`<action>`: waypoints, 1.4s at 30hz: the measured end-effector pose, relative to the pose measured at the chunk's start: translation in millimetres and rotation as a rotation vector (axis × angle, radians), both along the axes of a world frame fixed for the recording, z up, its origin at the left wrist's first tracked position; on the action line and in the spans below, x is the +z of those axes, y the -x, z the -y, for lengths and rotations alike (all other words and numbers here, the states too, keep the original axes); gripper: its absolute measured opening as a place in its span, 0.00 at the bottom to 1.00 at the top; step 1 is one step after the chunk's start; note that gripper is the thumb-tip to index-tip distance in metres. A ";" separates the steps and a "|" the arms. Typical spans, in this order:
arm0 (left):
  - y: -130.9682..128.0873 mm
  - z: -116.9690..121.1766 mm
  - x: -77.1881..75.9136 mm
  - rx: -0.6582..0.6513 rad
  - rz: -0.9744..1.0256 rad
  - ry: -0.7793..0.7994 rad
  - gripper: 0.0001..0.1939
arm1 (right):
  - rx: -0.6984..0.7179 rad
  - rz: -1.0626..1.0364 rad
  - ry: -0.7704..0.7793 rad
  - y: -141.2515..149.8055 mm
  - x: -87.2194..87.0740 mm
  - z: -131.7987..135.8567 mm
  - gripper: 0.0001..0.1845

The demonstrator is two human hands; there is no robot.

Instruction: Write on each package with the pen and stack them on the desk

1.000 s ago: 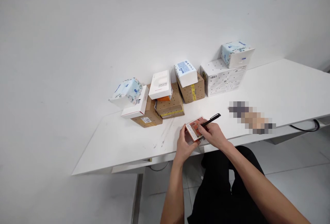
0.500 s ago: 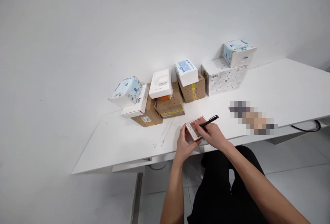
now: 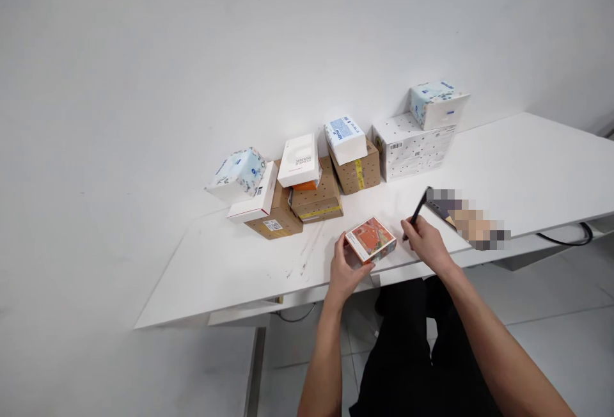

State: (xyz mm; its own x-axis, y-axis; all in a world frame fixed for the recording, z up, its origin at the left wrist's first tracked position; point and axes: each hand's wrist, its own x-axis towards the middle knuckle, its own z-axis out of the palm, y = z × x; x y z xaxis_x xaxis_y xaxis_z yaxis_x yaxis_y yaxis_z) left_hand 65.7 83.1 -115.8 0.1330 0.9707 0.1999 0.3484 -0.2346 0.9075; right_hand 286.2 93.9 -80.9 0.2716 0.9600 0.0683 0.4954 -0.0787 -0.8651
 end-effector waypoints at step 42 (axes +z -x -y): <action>-5.1 8.7 -14.3 0.055 -0.192 -0.388 0.22 | -0.303 0.728 -0.081 -65.9 -16.3 20.0 0.22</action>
